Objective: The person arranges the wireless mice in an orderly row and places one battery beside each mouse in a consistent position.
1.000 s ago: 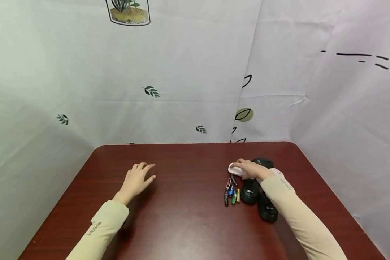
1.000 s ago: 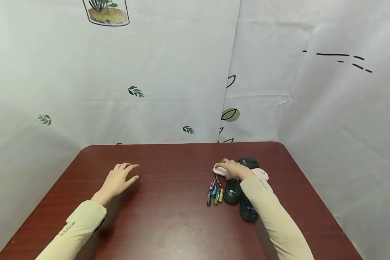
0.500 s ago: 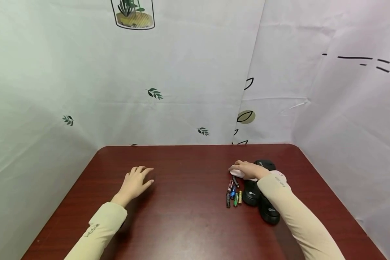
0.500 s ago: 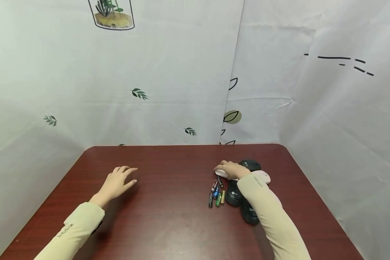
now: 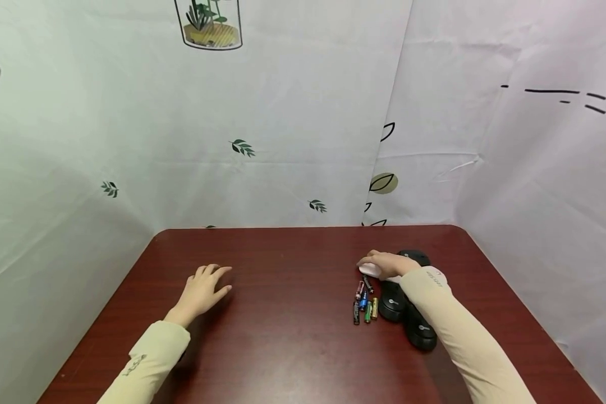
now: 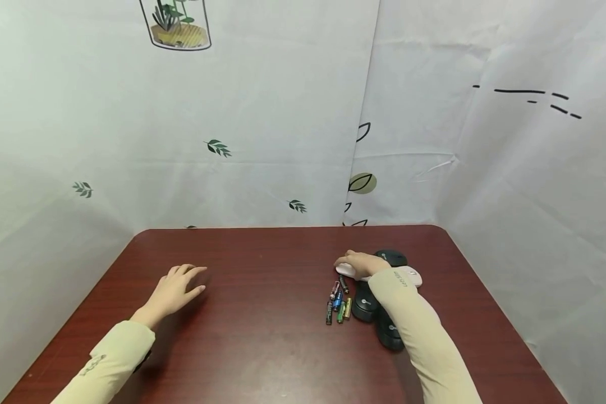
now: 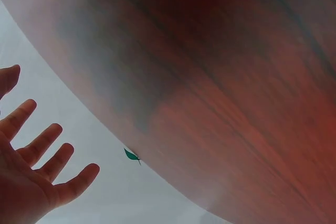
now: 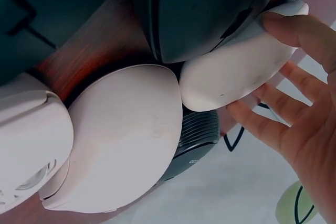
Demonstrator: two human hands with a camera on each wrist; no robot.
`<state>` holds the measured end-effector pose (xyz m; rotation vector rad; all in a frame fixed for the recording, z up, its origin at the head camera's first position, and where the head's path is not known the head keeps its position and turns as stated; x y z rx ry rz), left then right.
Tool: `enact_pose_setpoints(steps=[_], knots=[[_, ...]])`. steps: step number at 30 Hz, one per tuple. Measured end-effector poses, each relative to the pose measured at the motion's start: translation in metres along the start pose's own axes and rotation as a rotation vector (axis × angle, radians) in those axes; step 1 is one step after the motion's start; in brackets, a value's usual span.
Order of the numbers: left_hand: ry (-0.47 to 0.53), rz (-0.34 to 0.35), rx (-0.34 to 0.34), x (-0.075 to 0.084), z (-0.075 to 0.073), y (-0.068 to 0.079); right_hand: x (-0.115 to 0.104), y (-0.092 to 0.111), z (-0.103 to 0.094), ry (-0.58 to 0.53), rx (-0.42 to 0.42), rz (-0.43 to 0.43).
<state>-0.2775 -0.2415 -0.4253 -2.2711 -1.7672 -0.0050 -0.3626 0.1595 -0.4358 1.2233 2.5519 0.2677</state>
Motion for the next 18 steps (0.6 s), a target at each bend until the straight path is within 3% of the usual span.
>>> enact_pose_setpoints(steps=[9, 18], knots=[[0.019, -0.008, 0.014, -0.01, -0.003, 0.008, 0.0, -0.005, -0.004, -0.005, -0.001, 0.006], [0.01, -0.042, -0.02, -0.023, 0.0, 0.014, -0.005, -0.011, -0.012, 0.015, 0.048, 0.022]])
Point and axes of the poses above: each hand's wrist, its own y-axis away from the middle knuckle, its own z-axis out of the palm, x = y × z, the point moved 7 cm from there along -y, towards the middle knuckle, and after that the axes turned 2 degrees about -x, right-handed, at the moved point
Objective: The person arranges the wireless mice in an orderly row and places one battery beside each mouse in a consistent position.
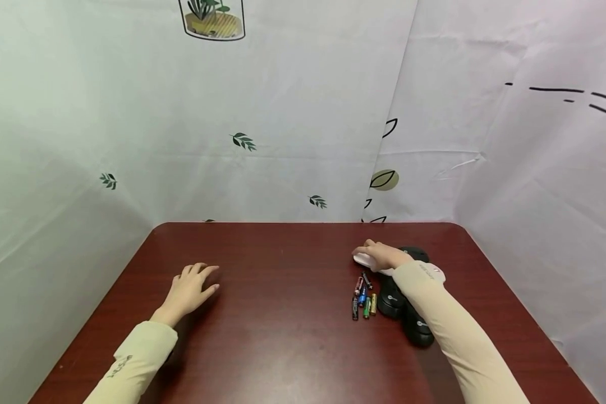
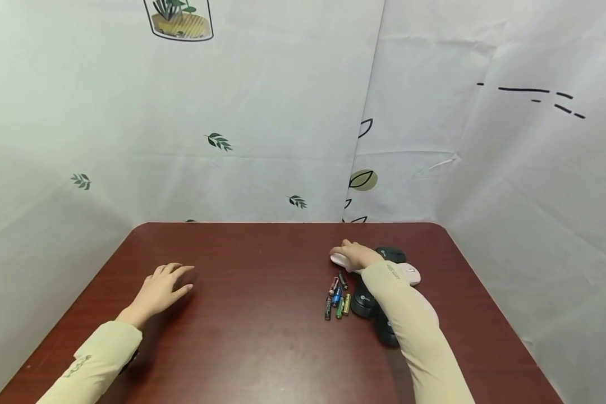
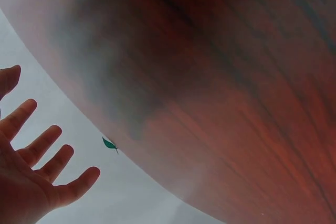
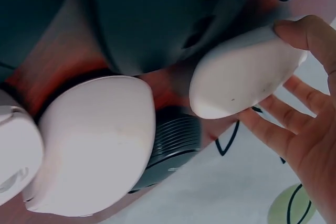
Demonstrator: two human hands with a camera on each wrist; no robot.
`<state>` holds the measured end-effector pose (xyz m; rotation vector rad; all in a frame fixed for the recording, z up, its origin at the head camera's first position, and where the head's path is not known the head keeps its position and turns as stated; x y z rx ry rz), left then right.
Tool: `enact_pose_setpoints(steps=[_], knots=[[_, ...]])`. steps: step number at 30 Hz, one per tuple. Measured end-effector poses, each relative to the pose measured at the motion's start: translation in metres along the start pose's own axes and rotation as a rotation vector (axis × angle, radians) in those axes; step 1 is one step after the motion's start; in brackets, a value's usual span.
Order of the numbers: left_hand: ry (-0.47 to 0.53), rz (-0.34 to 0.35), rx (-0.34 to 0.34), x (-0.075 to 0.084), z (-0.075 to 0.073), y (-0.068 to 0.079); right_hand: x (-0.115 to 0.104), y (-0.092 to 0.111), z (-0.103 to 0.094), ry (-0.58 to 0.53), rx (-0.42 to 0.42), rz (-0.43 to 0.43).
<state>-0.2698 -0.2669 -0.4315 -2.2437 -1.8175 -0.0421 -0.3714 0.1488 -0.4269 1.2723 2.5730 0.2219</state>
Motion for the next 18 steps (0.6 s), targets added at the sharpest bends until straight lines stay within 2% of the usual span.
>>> enact_pose_setpoints(steps=[9, 18], knots=[[0.006, -0.009, -0.001, -0.003, -0.003, 0.003, -0.021, -0.017, -0.01, 0.0, 0.024, 0.014], [0.012, -0.008, 0.014, -0.006, -0.002, 0.005, -0.053, -0.043, -0.022, -0.076, 0.105, 0.115]])
Point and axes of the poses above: each hand's wrist, its own y-axis away from the middle knuckle, its own z-axis out of the palm, x = y × z, the point moved 7 cm from there along -y, towards the middle knuckle, and after that the axes turned 2 degrees about -x, right-handed, at the moved point
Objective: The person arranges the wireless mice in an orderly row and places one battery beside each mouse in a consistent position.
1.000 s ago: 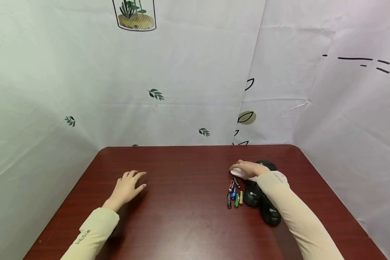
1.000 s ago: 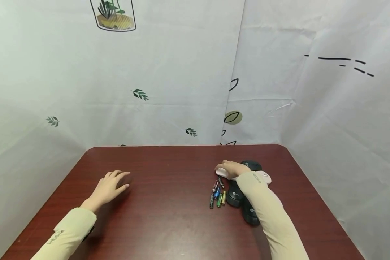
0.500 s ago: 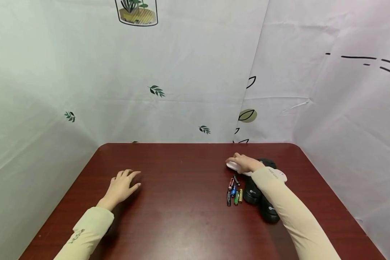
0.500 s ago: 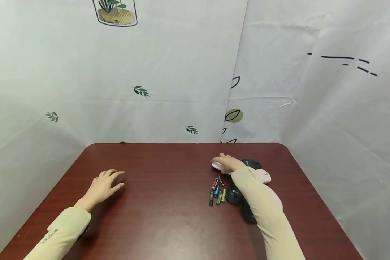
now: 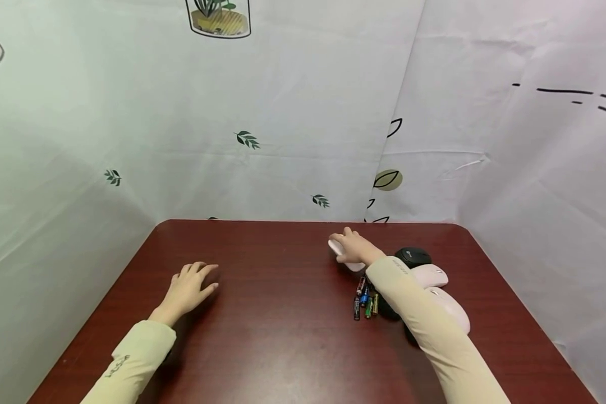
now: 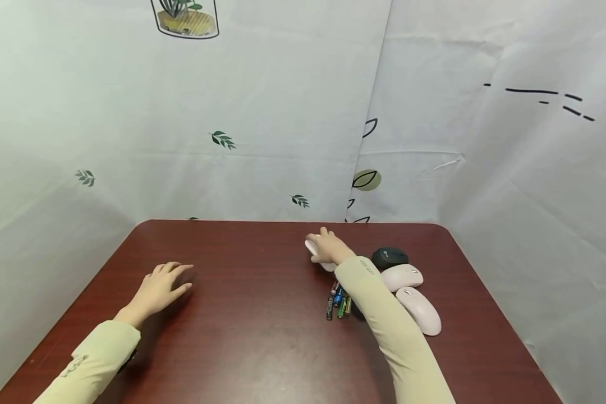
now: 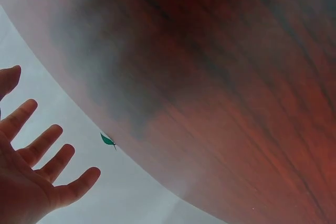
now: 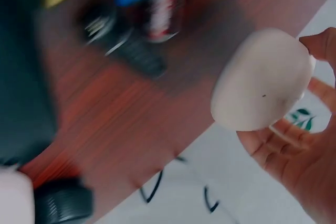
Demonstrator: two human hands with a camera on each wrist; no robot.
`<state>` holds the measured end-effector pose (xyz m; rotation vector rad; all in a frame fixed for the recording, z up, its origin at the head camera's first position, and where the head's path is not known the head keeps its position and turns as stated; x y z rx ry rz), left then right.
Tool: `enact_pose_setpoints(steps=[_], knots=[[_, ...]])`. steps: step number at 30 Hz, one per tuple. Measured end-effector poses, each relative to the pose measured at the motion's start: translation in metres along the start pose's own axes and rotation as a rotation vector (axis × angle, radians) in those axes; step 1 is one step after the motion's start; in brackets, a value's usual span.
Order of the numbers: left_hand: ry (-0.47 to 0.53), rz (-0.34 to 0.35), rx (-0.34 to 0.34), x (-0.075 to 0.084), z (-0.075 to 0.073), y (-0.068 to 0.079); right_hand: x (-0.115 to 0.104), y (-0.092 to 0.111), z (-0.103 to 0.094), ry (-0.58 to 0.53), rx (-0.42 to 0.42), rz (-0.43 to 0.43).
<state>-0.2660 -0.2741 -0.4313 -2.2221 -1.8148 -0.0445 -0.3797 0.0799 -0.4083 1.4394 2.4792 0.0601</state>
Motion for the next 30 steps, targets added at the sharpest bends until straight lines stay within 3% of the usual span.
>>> enact_pose_setpoints(steps=[7, 18, 25, 30], knots=[[0.014, -0.023, -0.018, -0.004, 0.0, 0.004, -0.03, -0.014, -0.002, -0.092, 0.034, 0.085], [0.039, -0.046, -0.017, -0.011, -0.008, 0.003, -0.089, -0.038, 0.003, -0.278, 0.075, 0.116], [0.062, -0.073, -0.011, -0.01, -0.004, 0.005, -0.132, -0.054, 0.02, -0.369, 0.087, 0.108], [0.062, -0.097, -0.025, -0.012, 0.002, 0.009, -0.155, -0.06, 0.031, -0.385, 0.11, 0.163]])
Point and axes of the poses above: each hand's wrist, its own y-axis away from the middle knuckle, its own z-axis out of the palm, x = y × z, the point moved 7 cm from there along -y, towards the middle knuckle, and after that the axes turned 2 degrees about -x, right-handed, at the moved point
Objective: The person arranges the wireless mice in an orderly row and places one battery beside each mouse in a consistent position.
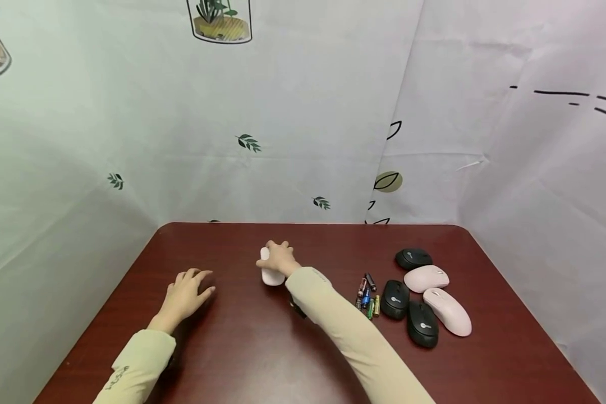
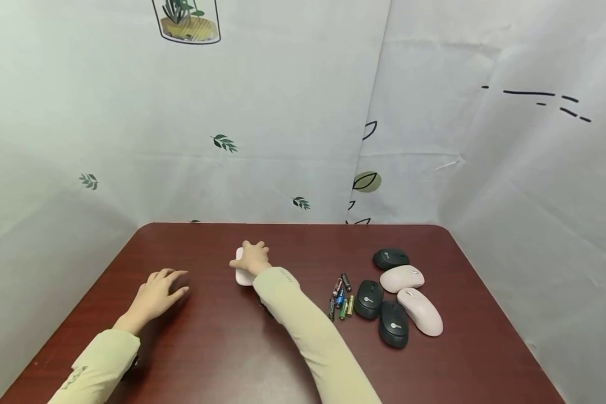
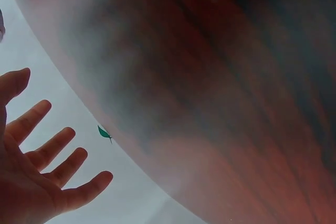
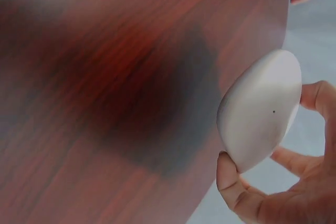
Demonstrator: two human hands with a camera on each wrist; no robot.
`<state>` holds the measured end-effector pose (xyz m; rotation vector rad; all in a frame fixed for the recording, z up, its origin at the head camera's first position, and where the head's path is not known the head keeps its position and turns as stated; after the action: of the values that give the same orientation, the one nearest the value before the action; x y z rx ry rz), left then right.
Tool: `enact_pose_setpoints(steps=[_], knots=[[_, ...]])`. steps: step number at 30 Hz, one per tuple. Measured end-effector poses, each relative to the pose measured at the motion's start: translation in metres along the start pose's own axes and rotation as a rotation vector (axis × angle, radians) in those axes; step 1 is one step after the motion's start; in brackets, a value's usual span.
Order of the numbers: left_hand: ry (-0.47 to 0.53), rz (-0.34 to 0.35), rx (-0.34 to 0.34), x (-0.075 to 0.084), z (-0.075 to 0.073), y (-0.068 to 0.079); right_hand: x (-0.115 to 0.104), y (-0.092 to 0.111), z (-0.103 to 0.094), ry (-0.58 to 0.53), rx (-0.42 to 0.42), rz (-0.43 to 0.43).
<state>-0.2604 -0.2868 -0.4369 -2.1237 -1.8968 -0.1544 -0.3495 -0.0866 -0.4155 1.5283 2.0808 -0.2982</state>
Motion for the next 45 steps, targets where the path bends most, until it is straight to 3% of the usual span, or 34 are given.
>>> enact_pose_setpoints(steps=[7, 16, 20, 27, 45], knots=[[-0.001, -0.033, 0.002, 0.001, -0.003, -0.004, -0.022, -0.006, 0.02, 0.007, 0.116, 0.037], [-0.026, -0.044, 0.004, 0.008, -0.002, -0.007, -0.031, -0.009, 0.031, 0.08, 0.161, 0.121], [-0.032, -0.047, 0.004, 0.008, -0.003, -0.007, -0.031, -0.01, 0.036, 0.11, 0.165, 0.162], [-0.038, -0.053, 0.003, 0.01, -0.002, -0.005, -0.034, -0.009, 0.047, 0.192, 0.152, 0.157], [-0.055, -0.04, 0.019, 0.012, -0.002, 0.001, -0.033, -0.007, 0.049, 0.113, 0.153, 0.202]])
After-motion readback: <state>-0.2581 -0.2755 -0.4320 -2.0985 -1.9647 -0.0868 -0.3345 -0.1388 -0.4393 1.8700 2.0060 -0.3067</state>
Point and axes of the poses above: each hand's wrist, its own y-axis away from the middle knuckle, its own z-axis out of the palm, x = y × z, the point moved 7 cm from there along -y, towards the middle knuckle, and after that the axes turned 2 degrees about -x, right-handed, at the moved point
